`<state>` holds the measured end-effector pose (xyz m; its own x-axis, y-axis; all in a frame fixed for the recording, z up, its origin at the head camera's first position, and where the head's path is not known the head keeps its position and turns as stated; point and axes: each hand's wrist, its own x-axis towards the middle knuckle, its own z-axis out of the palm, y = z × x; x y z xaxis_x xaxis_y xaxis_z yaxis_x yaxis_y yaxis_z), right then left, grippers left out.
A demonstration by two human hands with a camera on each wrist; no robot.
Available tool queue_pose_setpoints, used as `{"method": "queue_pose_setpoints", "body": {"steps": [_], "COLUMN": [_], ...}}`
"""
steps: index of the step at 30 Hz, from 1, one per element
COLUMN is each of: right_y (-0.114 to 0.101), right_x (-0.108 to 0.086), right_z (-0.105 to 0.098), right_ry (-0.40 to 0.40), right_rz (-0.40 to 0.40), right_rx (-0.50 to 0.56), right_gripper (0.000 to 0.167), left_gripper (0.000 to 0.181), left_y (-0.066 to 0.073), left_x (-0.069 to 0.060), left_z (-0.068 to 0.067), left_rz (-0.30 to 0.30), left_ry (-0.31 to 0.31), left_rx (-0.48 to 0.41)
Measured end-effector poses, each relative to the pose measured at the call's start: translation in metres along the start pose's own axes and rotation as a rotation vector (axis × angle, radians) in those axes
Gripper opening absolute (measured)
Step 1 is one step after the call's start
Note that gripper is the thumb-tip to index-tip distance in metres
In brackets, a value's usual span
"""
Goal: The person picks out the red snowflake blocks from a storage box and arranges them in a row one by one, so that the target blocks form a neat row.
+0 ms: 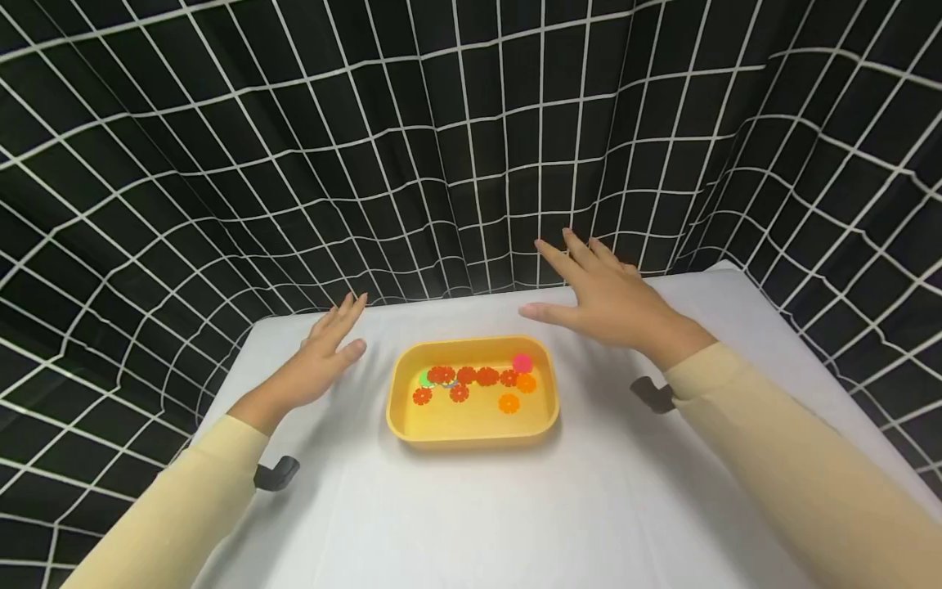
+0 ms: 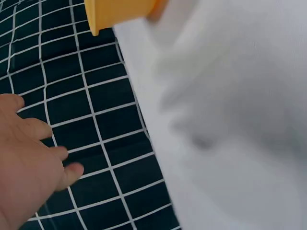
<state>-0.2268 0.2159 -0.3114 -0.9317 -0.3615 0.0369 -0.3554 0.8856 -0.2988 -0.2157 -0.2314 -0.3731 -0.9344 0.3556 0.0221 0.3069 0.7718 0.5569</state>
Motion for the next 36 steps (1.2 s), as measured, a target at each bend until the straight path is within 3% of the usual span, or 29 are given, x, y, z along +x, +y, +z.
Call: {"method": "queue_pose_setpoints", "body": {"steps": [8,13,18,21,27,36], "right_y": [-0.017,-0.029,-0.04,-0.045,-0.054,-0.071], "right_x": [0.005,0.008,0.009,0.01,0.016,0.03], "right_z": [-0.002,0.0,0.007,0.013,0.027,0.049], "right_ry": [0.104,0.138,0.144,0.128,0.083,0.05], "right_rz": [-0.105,-0.174,-0.241,-0.28,-0.333,-0.363], "right_rx": [0.204,0.362,0.54,0.658,0.849,0.989], "right_gripper": [0.097,0.089,0.078,0.073,0.073,0.084], "left_gripper": [0.074,0.077,0.08,0.075,0.067,0.059], "left_y": [0.0,0.0,0.0,-0.002,-0.001,-0.007], "left_x": [-0.002,-0.002,-0.007,-0.01,-0.019,-0.028], "left_z": [0.004,0.015,0.037,0.055,0.086,0.113], "left_rz": [0.067,0.045,0.013,-0.001,-0.012,-0.032], "left_ry": [0.089,0.149,0.181,0.171,0.136,0.148], "left_rx": [-0.487,-0.744,-0.958,-1.035,-1.098,-1.186]}}
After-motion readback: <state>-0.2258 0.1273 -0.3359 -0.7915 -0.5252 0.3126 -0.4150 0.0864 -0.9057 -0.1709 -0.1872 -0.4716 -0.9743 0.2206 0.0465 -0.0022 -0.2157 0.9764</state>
